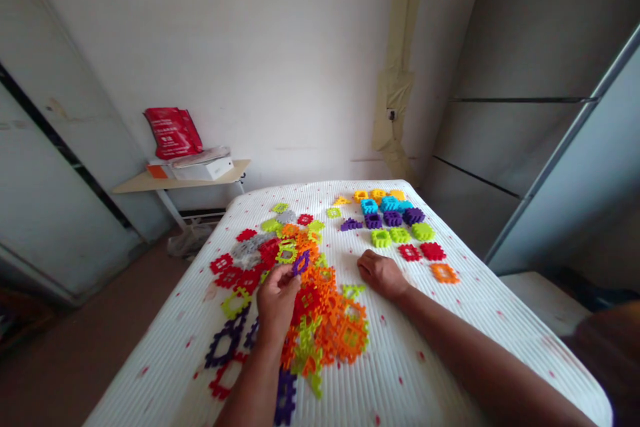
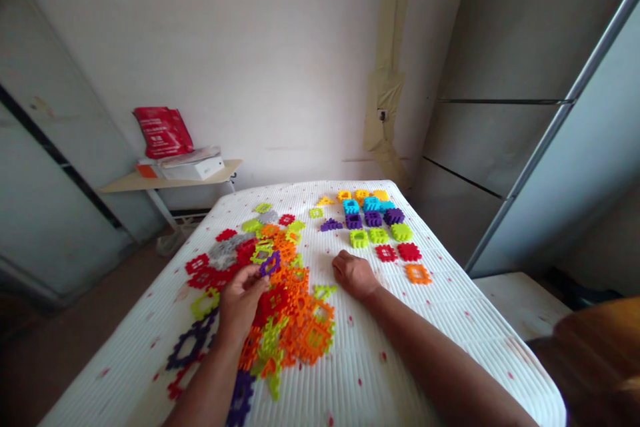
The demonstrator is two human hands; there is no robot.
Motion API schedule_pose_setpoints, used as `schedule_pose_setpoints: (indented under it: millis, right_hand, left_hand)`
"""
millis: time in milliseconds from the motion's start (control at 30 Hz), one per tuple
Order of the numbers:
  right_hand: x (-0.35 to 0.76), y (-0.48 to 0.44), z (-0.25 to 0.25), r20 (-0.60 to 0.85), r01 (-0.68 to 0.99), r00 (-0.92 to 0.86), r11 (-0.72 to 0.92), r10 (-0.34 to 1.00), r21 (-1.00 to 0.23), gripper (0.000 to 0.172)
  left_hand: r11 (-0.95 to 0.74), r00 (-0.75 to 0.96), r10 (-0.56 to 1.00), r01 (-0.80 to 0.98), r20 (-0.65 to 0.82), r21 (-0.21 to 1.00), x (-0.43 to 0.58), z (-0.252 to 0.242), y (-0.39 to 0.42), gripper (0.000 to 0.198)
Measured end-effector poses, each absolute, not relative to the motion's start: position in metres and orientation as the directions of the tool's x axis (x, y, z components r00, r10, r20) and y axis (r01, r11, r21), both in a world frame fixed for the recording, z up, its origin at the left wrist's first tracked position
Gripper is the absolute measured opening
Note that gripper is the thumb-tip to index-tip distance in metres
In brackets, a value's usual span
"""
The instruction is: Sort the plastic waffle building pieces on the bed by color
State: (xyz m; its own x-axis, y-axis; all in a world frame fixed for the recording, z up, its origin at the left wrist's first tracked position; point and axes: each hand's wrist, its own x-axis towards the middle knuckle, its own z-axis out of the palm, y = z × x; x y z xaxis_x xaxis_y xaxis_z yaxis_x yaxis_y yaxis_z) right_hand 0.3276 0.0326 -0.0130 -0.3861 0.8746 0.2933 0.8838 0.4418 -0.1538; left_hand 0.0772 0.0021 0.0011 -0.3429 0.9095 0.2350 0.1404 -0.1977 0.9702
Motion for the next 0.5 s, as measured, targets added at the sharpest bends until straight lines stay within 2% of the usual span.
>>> schedule_pose_setpoints:
  millis: [133,233,300,400,500]
  right_hand:
    - [0.326,0.031,-0.012,0.293,0.885,-0.37,0.43,0.882,-0.18,0.022]
    - [0.327,0.034,-0.013,0.29,0.875,-0.347,0.419,0.892,-0.242,0.022]
    - [0.33,0.037,-0.012,0.28,0.846,-0.318,0.404,0.906,-0.348,0.019]
    - [0.333,0.04,-0.003,0.228,0.718,-0.241,0.331,0.943,-0.612,0.016]
    - [0.325,0.035,0.017,0.183,0.518,-0.281,0.309,0.942,-0.798,0.028]
  left_hand:
    - [-0.367,-0.252,0.832,0.419,0.495,0.83,0.073,0.0,0.001,0.012]
    - [-0.506,-0.123,0.751,0.524,0.649,0.685,0.073,0.006,-0.002,0.011]
    - [-0.551,-0.072,0.715,0.555,0.696,0.623,0.074,0.01,-0.004,0.016]
    - [-0.584,-0.026,0.685,0.578,0.728,0.57,0.078,0.014,-0.008,0.023]
    - [-0.614,0.019,0.663,0.584,0.748,0.53,0.082,0.015,-0.012,0.024]
